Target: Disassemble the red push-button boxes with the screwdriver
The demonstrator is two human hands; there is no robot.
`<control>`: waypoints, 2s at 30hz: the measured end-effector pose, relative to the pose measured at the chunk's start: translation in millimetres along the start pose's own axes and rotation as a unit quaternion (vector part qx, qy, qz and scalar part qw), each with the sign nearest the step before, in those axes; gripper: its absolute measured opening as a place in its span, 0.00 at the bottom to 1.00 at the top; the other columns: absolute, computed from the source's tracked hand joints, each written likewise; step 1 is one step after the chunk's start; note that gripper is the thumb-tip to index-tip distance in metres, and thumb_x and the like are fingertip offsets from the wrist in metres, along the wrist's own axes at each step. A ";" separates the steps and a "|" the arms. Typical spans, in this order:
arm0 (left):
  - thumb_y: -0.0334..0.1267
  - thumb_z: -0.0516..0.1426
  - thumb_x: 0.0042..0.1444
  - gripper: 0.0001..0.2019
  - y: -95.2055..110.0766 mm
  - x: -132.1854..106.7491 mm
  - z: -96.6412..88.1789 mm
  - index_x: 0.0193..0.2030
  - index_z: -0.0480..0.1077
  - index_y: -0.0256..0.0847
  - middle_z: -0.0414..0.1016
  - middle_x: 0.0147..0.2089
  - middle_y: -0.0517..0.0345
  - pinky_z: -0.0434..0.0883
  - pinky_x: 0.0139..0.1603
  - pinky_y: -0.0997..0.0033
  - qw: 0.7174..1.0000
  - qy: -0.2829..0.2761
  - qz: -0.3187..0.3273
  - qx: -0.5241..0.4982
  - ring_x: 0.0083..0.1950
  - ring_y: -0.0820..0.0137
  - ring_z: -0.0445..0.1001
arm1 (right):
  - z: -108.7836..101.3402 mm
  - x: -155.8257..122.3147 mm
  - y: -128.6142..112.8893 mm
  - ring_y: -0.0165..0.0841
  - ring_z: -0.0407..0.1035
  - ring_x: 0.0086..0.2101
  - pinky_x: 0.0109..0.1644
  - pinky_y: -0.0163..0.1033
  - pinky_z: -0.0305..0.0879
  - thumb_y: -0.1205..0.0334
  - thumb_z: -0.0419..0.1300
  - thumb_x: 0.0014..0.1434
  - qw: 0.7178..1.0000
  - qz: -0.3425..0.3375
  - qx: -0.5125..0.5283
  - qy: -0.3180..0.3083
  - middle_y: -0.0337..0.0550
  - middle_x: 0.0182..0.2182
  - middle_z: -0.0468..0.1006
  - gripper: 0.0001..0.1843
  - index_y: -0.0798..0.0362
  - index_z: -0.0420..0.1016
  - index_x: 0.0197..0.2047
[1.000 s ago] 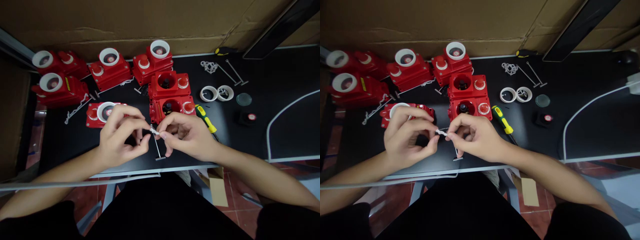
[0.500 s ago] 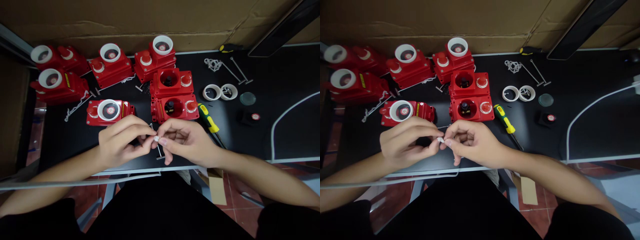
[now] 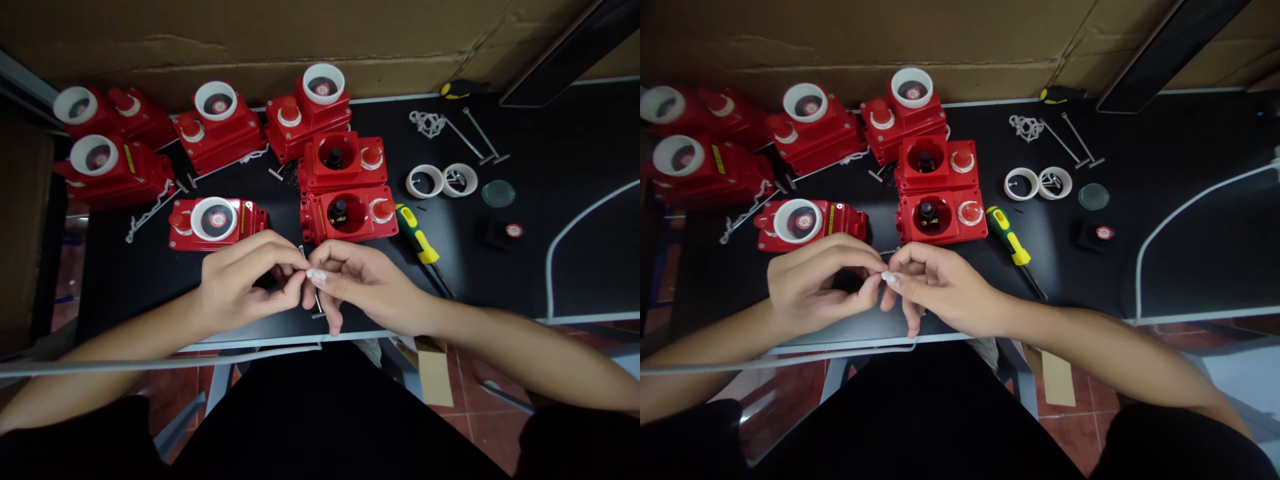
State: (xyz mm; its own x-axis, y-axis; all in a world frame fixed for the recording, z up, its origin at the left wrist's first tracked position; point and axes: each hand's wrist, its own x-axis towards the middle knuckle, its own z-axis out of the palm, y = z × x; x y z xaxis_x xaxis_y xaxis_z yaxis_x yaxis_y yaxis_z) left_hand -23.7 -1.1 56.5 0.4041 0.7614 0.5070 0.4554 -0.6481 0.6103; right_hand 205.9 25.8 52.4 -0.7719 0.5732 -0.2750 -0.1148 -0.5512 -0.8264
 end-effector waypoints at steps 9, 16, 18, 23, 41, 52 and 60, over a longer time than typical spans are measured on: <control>0.27 0.68 0.67 0.08 -0.7 -0.6 0.3 0.50 0.79 0.40 0.85 0.42 0.57 0.81 0.34 0.76 0.999 -0.017 0.013 0.030 0.34 0.74 0.82 | -4.3 2.6 -5.3 0.23 0.76 0.23 0.30 0.31 0.76 0.43 0.70 0.72 0.999 0.035 -0.013 -0.012 0.34 0.32 0.81 0.22 0.55 0.73 0.44; 0.28 0.66 0.68 0.05 -2.9 2.1 -2.0 0.46 0.78 0.41 0.84 0.39 0.59 0.79 0.32 0.77 0.999 -0.031 0.008 0.017 0.32 0.75 0.81 | -5.4 2.4 -4.7 0.24 0.76 0.24 0.31 0.32 0.77 0.43 0.70 0.72 0.999 0.042 -0.024 -0.016 0.33 0.31 0.80 0.22 0.53 0.71 0.43; 0.28 0.66 0.69 0.05 -3.8 2.9 -1.9 0.46 0.78 0.42 0.84 0.39 0.59 0.78 0.31 0.77 0.999 -0.030 0.009 0.018 0.31 0.75 0.80 | -6.2 1.9 -4.8 0.24 0.76 0.24 0.31 0.32 0.77 0.42 0.70 0.72 0.998 0.042 -0.032 -0.015 0.33 0.31 0.79 0.22 0.53 0.72 0.43; 0.27 0.64 0.68 0.06 -3.2 4.3 -1.6 0.44 0.77 0.43 0.83 0.38 0.60 0.79 0.31 0.75 0.998 -0.034 0.025 0.053 0.32 0.74 0.80 | -8.3 1.5 -5.8 0.24 0.75 0.24 0.31 0.32 0.78 0.42 0.70 0.72 0.998 0.045 -0.039 -0.010 0.33 0.30 0.79 0.22 0.53 0.72 0.43; 0.26 0.65 0.67 0.07 -2.2 6.1 -3.0 0.44 0.78 0.43 0.81 0.37 0.60 0.78 0.32 0.73 0.998 -0.044 0.027 0.047 0.33 0.73 0.79 | -5.6 -1.0 -1.7 0.21 0.72 0.26 0.31 0.28 0.75 0.65 0.63 0.75 0.994 -0.023 -0.106 0.006 0.31 0.31 0.74 0.05 0.52 0.70 0.44; 0.29 0.64 0.67 0.08 1.9 3.0 -2.3 0.41 0.74 0.48 0.79 0.33 0.63 0.74 0.26 0.72 0.994 -0.046 0.032 0.091 0.29 0.72 0.77 | -3.4 -2.7 0.1 0.26 0.74 0.28 0.29 0.30 0.79 0.62 0.71 0.68 0.989 -0.013 -0.147 0.024 0.34 0.32 0.77 0.11 0.51 0.72 0.45; 0.28 0.64 0.66 0.09 1.4 1.6 -2.6 0.41 0.73 0.48 0.79 0.33 0.62 0.74 0.25 0.71 0.993 -0.049 0.046 0.092 0.27 0.72 0.77 | -2.8 -4.9 -2.6 0.24 0.75 0.24 0.24 0.28 0.77 0.52 0.72 0.70 0.990 -0.041 -0.126 0.037 0.34 0.33 0.78 0.15 0.51 0.73 0.43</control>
State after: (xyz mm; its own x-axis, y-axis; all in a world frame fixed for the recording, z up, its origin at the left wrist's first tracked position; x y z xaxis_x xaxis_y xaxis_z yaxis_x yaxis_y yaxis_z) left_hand -24.5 -0.7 59.8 0.5220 0.6992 0.4885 0.5465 -0.7139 0.4379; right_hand 211.7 26.0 54.6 -0.7177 0.6575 -0.2293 -0.0079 -0.3369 -0.9415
